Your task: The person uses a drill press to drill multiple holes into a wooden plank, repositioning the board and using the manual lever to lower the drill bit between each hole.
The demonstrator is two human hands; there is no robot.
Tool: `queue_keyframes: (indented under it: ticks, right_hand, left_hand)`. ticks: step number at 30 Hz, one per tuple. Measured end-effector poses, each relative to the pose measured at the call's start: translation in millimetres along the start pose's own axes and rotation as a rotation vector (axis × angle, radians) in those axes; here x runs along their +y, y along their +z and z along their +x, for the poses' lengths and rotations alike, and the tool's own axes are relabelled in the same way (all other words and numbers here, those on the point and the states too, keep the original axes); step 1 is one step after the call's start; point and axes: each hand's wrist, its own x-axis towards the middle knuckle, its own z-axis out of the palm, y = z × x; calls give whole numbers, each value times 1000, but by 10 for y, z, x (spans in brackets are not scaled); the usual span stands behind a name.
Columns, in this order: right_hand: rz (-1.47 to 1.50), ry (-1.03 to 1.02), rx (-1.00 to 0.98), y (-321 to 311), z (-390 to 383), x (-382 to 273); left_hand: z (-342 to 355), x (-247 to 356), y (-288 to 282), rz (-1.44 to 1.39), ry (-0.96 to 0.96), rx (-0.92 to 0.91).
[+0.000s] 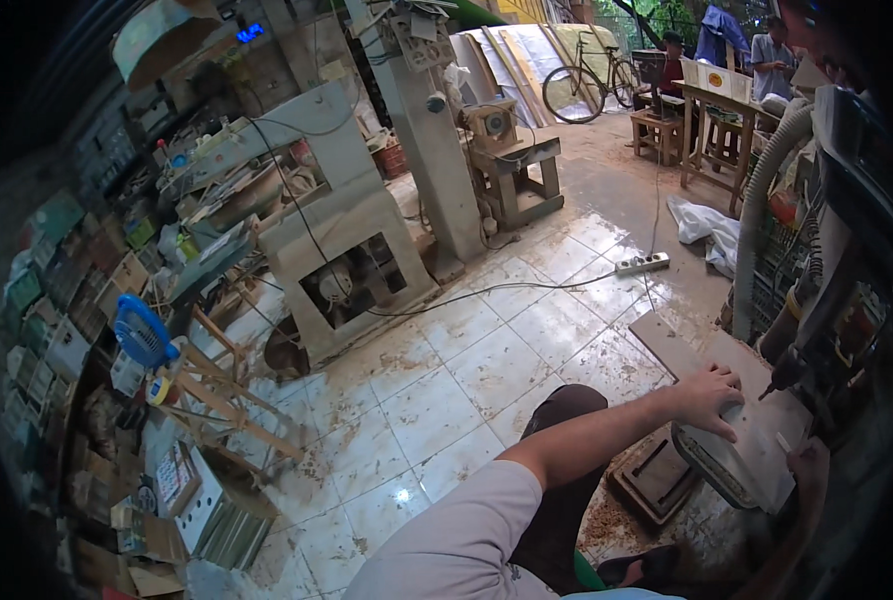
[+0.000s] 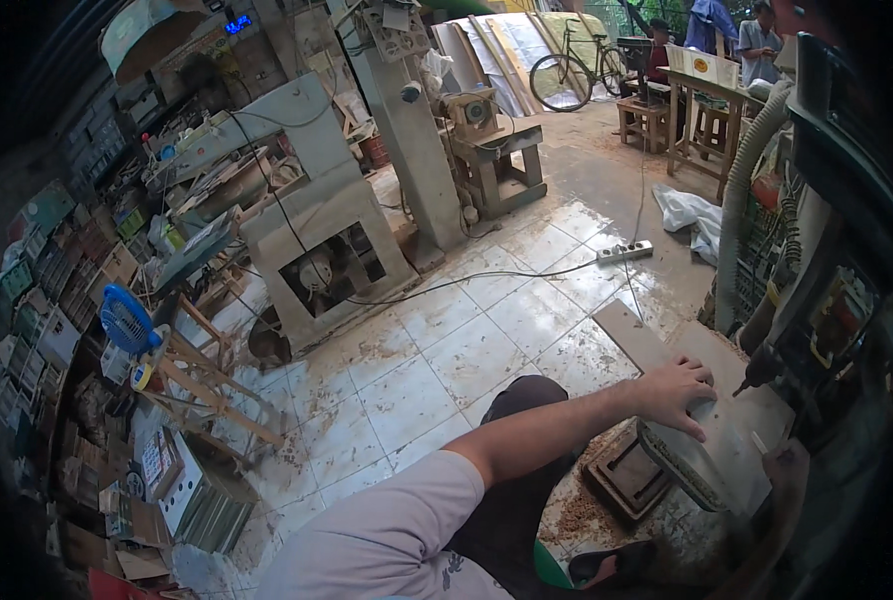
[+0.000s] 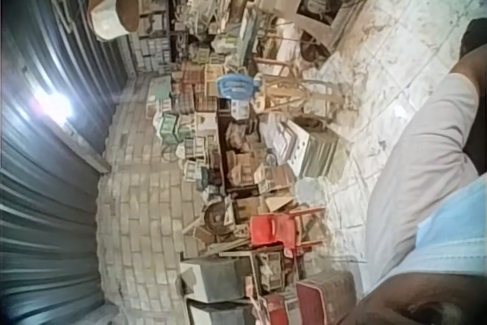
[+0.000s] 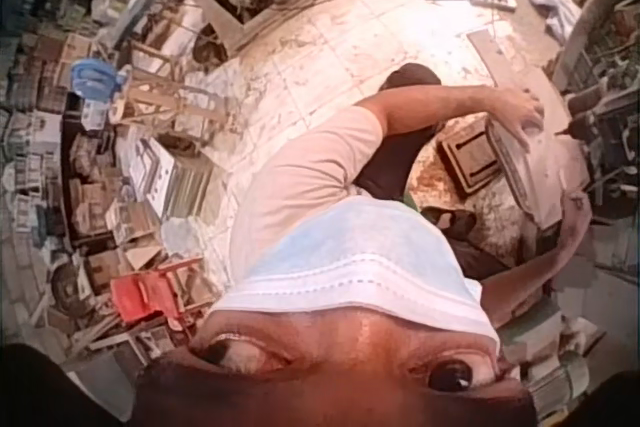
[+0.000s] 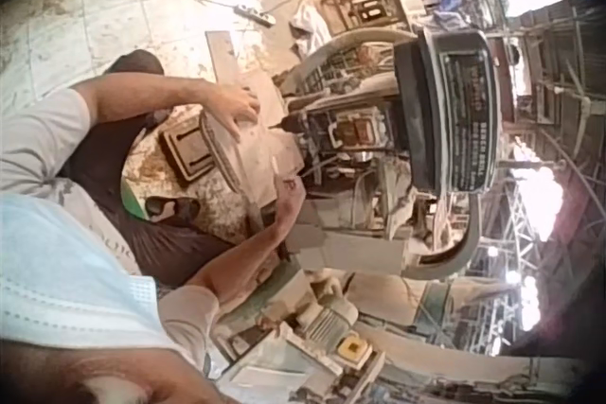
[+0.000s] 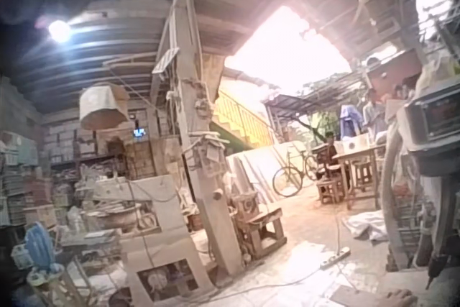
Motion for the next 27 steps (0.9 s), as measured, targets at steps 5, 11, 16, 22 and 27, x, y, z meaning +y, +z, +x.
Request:
queue_keyframes:
  ticks: [5, 11, 16, 22, 27]
  right_hand:
    - [22, -29, 123, 397, -136, -383]
    - [-244, 21, 10, 552, -14, -488]
    - [-212, -62, 95, 560, -107, -647]
    - [-180, -79, 119, 924, -17, -765]
    - [-268, -82, 205, 875, -13, -733]
  left_hand:
    - [13, -55, 20, 0, -4, -1]
    - [-61, -113, 75, 26, -19, 28]
    - [90, -1, 8, 46, 15, -16]
    - [-60, -216, 52, 17, -17, -13]
    - [59, -8, -20, 77, -54, -48]
